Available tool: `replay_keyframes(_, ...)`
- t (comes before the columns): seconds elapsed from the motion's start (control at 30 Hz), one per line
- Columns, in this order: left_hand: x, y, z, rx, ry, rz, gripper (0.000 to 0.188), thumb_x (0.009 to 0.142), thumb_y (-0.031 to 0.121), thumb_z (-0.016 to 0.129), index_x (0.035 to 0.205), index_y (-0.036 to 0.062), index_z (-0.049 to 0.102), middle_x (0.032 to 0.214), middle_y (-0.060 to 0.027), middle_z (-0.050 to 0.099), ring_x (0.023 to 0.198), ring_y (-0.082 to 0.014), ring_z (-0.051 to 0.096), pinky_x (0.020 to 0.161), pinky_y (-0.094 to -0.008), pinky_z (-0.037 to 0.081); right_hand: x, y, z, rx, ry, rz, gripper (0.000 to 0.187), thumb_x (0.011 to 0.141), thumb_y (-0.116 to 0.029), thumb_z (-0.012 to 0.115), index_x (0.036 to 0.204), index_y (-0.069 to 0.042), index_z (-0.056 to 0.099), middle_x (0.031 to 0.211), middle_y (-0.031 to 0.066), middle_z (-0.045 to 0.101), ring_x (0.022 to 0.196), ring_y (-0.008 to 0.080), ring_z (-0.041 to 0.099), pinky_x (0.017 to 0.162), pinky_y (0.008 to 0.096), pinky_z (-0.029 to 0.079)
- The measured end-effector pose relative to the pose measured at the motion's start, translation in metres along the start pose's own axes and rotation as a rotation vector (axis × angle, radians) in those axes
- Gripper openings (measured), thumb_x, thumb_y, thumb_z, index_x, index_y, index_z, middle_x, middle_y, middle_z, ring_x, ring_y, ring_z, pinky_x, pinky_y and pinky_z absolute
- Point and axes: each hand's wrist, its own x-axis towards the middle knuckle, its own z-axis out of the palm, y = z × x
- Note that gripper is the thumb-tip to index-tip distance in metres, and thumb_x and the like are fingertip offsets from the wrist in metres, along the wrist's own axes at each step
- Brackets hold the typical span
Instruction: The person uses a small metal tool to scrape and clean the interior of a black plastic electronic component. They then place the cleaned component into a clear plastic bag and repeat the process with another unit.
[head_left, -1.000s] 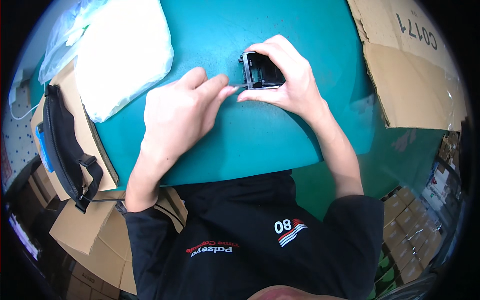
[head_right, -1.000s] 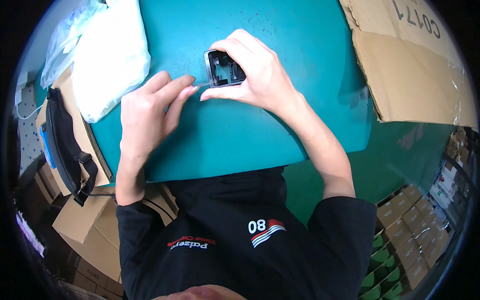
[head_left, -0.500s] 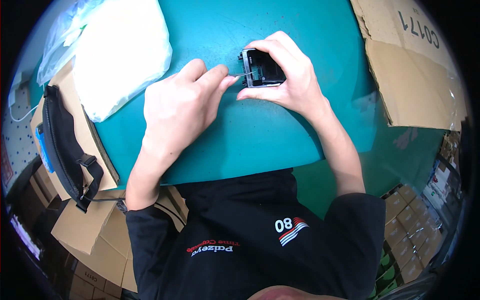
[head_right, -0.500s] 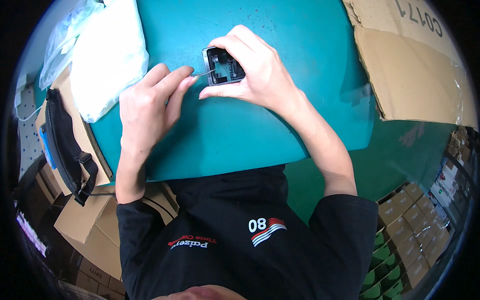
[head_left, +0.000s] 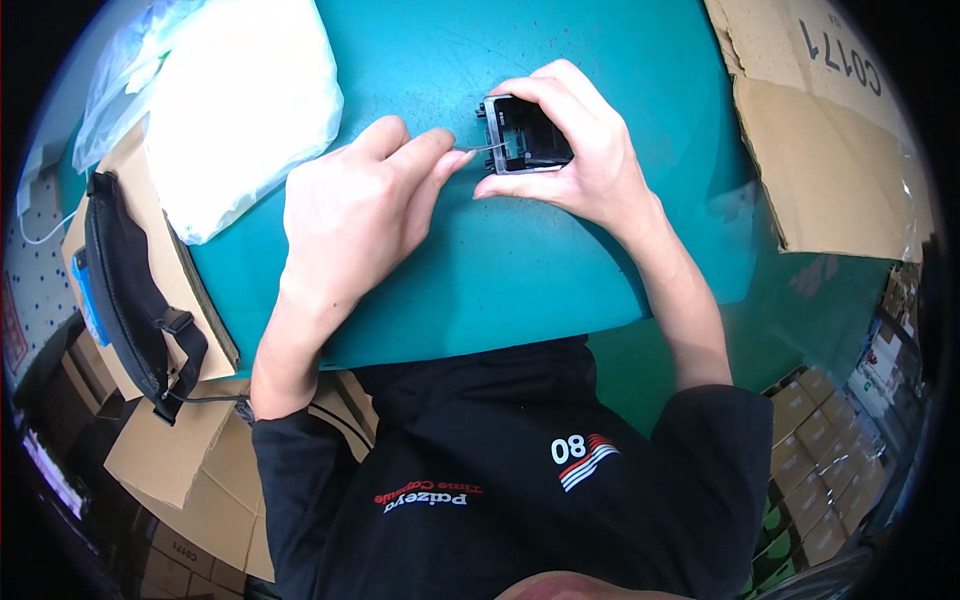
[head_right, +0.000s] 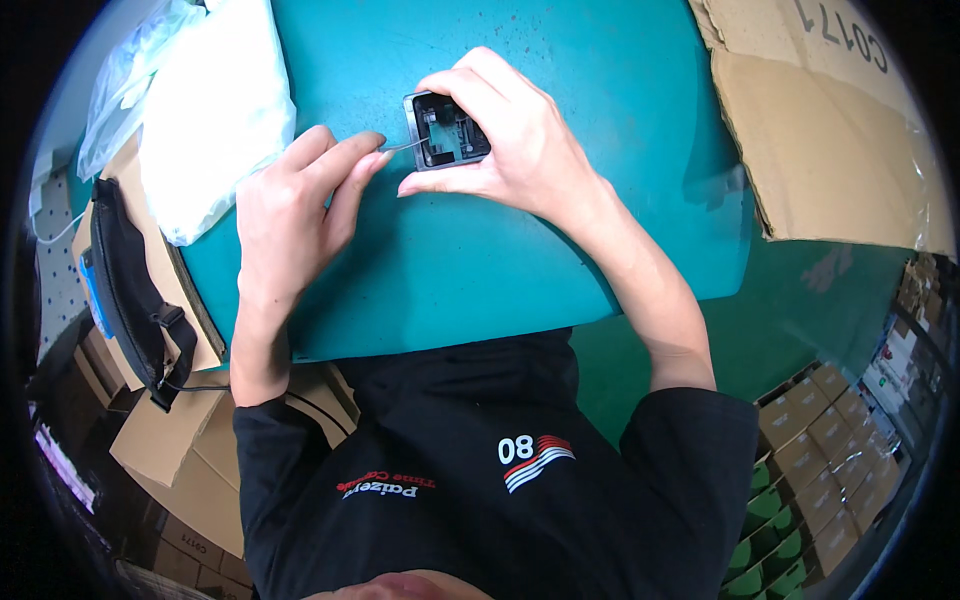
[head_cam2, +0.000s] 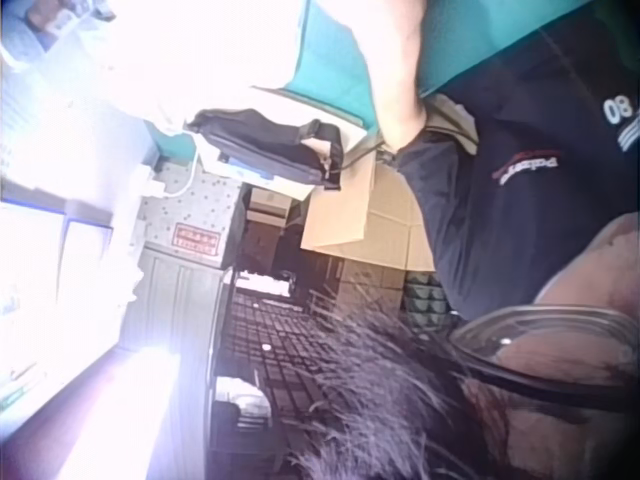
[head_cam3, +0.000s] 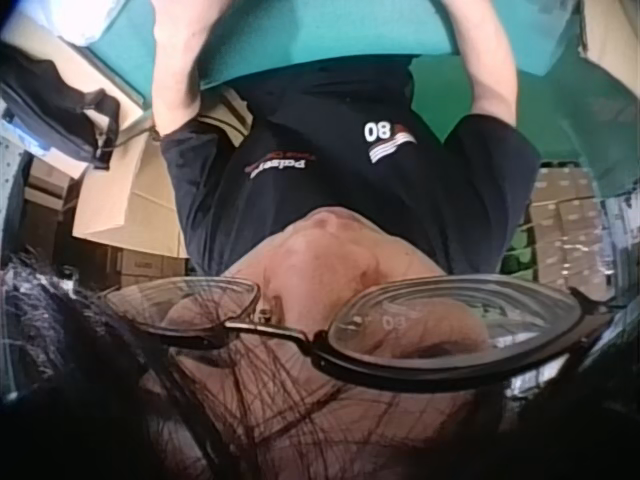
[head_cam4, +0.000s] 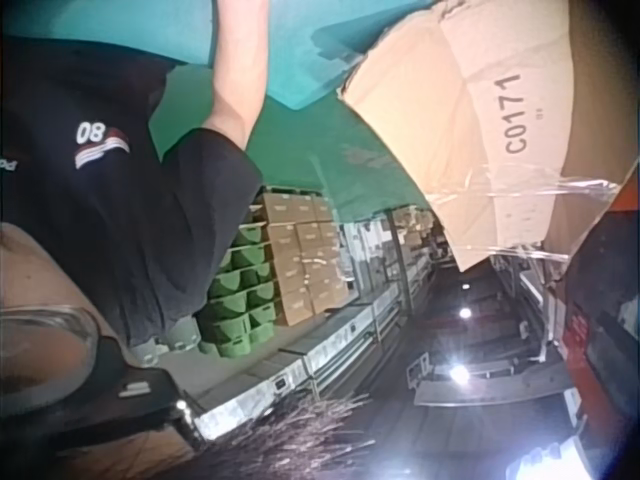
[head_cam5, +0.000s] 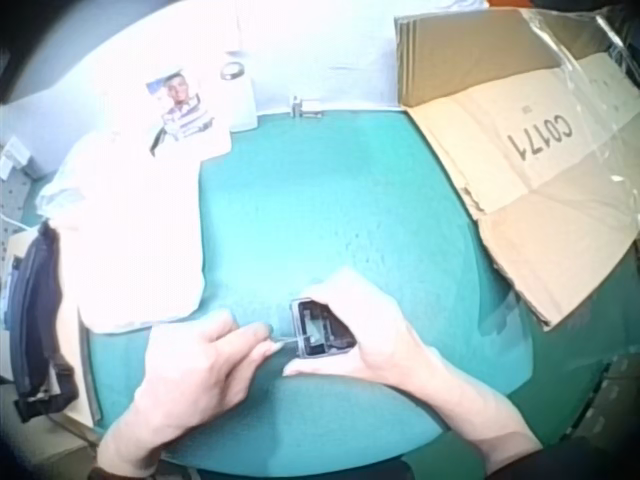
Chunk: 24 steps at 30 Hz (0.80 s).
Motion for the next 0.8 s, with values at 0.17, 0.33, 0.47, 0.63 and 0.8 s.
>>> replay_keyframes(0.17,0.007,-0.003,-0.001,0.004,-0.018,-0.020,0.013,0.095,0.023,0.071,0.101,0.0125,0.076,0.071,-0.0070,0.055,0.058,-0.0251,0.058,0.053,-0.0362,0.046,0.000,0.002,0.001,0.039,0.061,0.001,0.071,0.061,-0.039,0.098,0.109,-0.003,0.061,0.098,0.0114,0.061,0.086,0.0286,0.065,0.074,0.0371,0.057)
replay_keyframes(0.33,0.014,-0.008,0.002,0.006,0.020,-0.056,0.017,0.096,0.031,0.068,0.093,0.0158,0.074,0.071,-0.0065,0.055,0.061,-0.0283,0.063,0.053,-0.0391,0.050,-0.001,0.001,0.000,0.043,0.040,0.017,0.070,0.060,-0.039,0.099,0.105,-0.003,0.059,0.099,0.0121,0.060,0.087,0.0293,0.065,0.074,0.0369,0.056)
replay_keyframes(0.47,0.014,-0.008,0.002,0.005,-0.005,-0.058,0.018,0.096,0.032,0.068,0.093,0.0157,0.074,0.072,-0.0068,0.056,0.061,-0.0288,0.063,0.054,-0.0395,0.049,-0.001,0.003,0.001,0.045,0.044,0.016,0.070,0.060,-0.039,0.099,0.106,-0.003,0.059,0.099,0.0120,0.060,0.086,0.0292,0.064,0.075,0.0368,0.056)
replay_keyframes(0.63,0.017,-0.011,0.008,0.011,0.043,-0.052,0.014,0.096,0.022,0.069,0.102,0.0120,0.077,0.070,-0.0078,0.058,0.057,-0.0251,0.058,0.054,-0.0360,0.046,-0.001,0.001,0.001,0.047,0.035,0.014,0.070,0.060,-0.039,0.099,0.105,-0.003,0.059,0.098,0.0118,0.060,0.086,0.0288,0.065,0.075,0.0365,0.056)
replay_keyframes(0.8,0.013,-0.010,0.005,0.005,0.010,-0.041,0.014,0.097,0.022,0.069,0.103,0.0126,0.077,0.070,-0.0080,0.057,0.059,-0.0254,0.059,0.055,-0.0363,0.046,-0.002,0.002,0.000,0.042,0.036,0.017,0.070,0.060,-0.039,0.099,0.106,-0.002,0.059,0.098,0.0118,0.060,0.086,0.0282,0.065,0.075,0.0363,0.056)
